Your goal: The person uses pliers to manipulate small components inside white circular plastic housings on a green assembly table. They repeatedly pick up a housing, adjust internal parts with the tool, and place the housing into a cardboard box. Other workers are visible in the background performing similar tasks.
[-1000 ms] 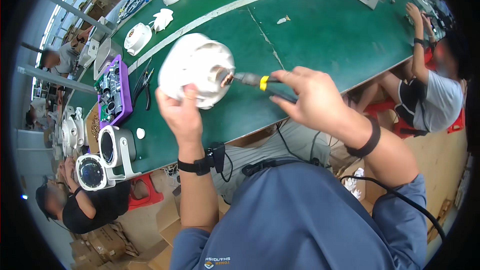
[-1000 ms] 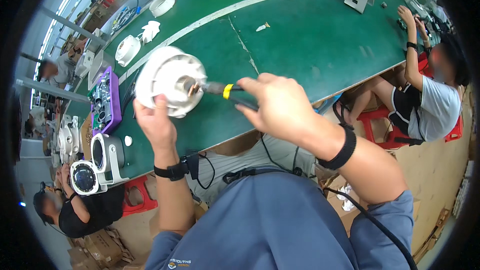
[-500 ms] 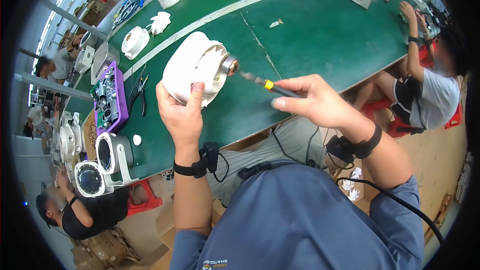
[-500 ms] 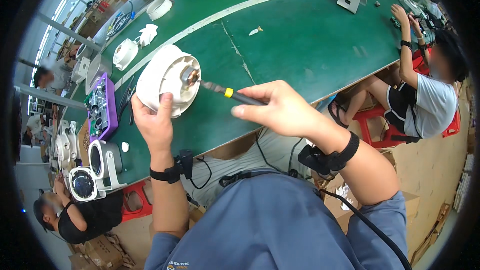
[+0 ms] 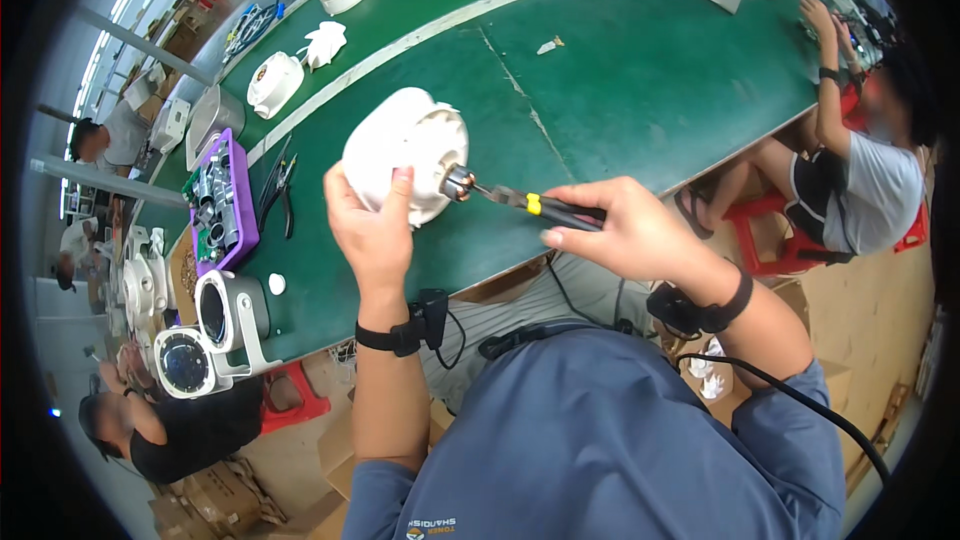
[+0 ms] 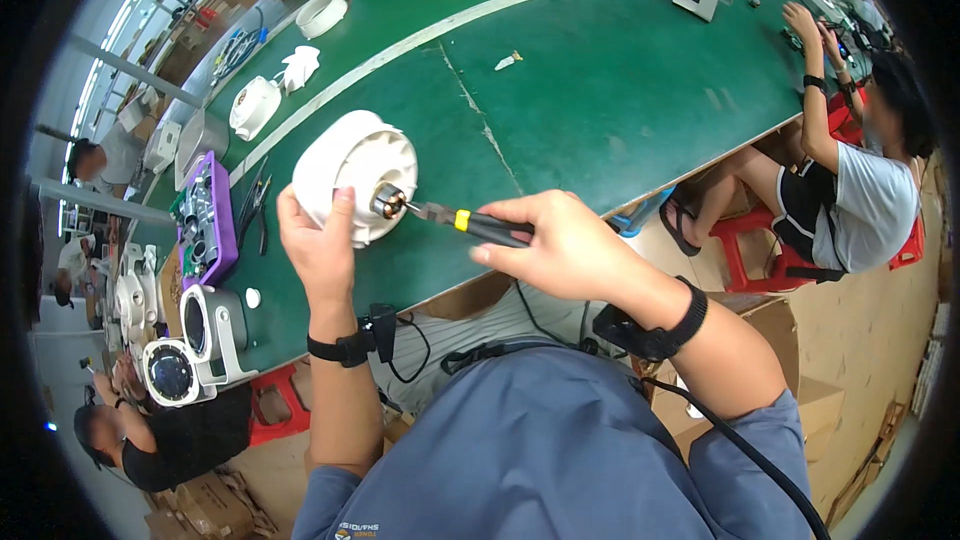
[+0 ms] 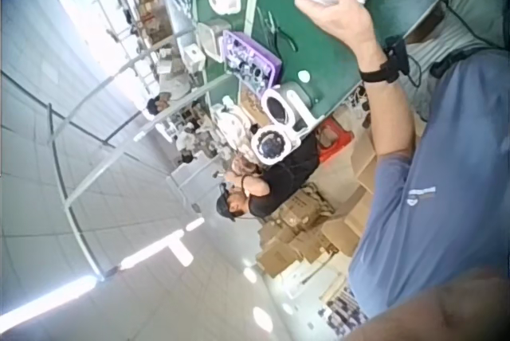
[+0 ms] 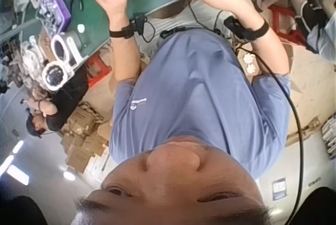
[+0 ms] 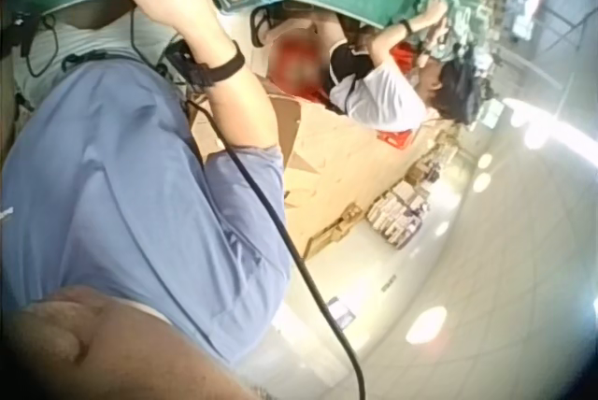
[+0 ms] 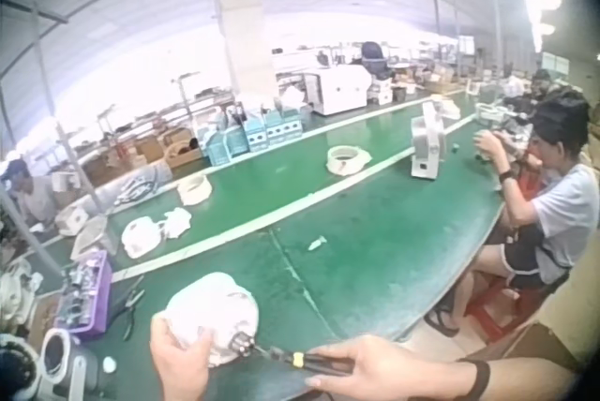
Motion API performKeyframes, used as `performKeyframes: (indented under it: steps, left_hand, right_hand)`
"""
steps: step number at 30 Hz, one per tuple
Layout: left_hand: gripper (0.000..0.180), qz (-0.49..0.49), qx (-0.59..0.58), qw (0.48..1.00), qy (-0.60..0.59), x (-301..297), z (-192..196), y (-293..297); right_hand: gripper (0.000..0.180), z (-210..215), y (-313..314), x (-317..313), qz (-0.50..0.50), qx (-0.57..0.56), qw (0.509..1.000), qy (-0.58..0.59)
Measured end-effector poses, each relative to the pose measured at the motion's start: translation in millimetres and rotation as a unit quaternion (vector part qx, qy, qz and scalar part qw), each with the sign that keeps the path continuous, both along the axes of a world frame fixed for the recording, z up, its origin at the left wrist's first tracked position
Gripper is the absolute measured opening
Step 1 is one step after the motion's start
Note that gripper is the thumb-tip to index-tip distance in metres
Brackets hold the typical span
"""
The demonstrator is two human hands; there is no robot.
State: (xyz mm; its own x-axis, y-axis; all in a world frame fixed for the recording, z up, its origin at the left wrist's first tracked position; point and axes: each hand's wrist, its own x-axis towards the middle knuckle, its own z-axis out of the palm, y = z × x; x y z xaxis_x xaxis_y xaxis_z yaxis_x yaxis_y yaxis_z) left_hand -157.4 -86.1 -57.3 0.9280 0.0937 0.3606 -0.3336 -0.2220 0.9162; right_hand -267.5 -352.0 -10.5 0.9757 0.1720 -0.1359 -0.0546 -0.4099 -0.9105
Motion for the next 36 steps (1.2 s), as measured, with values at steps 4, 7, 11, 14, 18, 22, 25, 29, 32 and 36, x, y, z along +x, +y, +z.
performKeyframes:
  steps: [4,7,11,14,18,22,25,29,32,36]
  left_hand:
    - [0.029,0.120,-0.135,0.983,0.022,31.1,-6.6,57.0]
    - [0.026,0.057,-0.225,0.972,0.047,38.5,-2.7,79.6]
    - [0.026,0.018,-0.199,0.979,0.048,28.3,-9.8,65.4]
    - [0.027,-0.031,-0.196,0.977,0.081,22.0,-16.0,57.0]
    - [0.027,-0.013,-0.196,0.976,0.092,14.8,-17.9,47.7]
    - [0.030,-0.048,-0.176,0.975,0.129,22.5,-16.1,45.1]
    - [0.033,-0.055,-0.176,0.975,0.126,29.2,-17.0,37.2]
    - [0.036,-0.075,-0.151,0.980,0.108,40.7,-14.1,12.4]
    - [0.042,-0.084,-0.103,0.988,0.084,34.1,-9.7,-16.3]
    - [0.054,-0.093,-0.012,0.995,0.016,-2.2,-4.2,-54.1]
  right_hand:
    - [0.041,2.7,-28.4,-30.9,-0.021,0.020,1.000,-0.010]
    - [0.039,-3.2,-54.7,-39.2,-0.105,0.108,0.987,0.060]
    - [0.036,-16.0,-109.4,-31.3,-0.165,0.019,0.986,-0.001]
    - [0.039,-7.7,-157.1,-37.1,-0.290,0.065,0.954,0.045]
    - [0.035,-11.3,-217.6,-61.8,-0.434,0.110,0.893,0.036]
    - [0.026,-42.0,-258.7,-131.0,-0.505,0.087,0.859,0.009]
    - [0.027,-44.3,-271.0,-153.4,-0.525,0.050,0.849,0.035]
    - [0.009,-44.0,-330.4,-105.7,-0.500,0.103,0.860,0.019]
    - [0.016,-57.4,-376.5,-55.6,-0.532,0.088,0.840,0.060]
    - [0.031,-45.6,-371.9,-28.8,-0.520,-0.017,0.853,0.052]
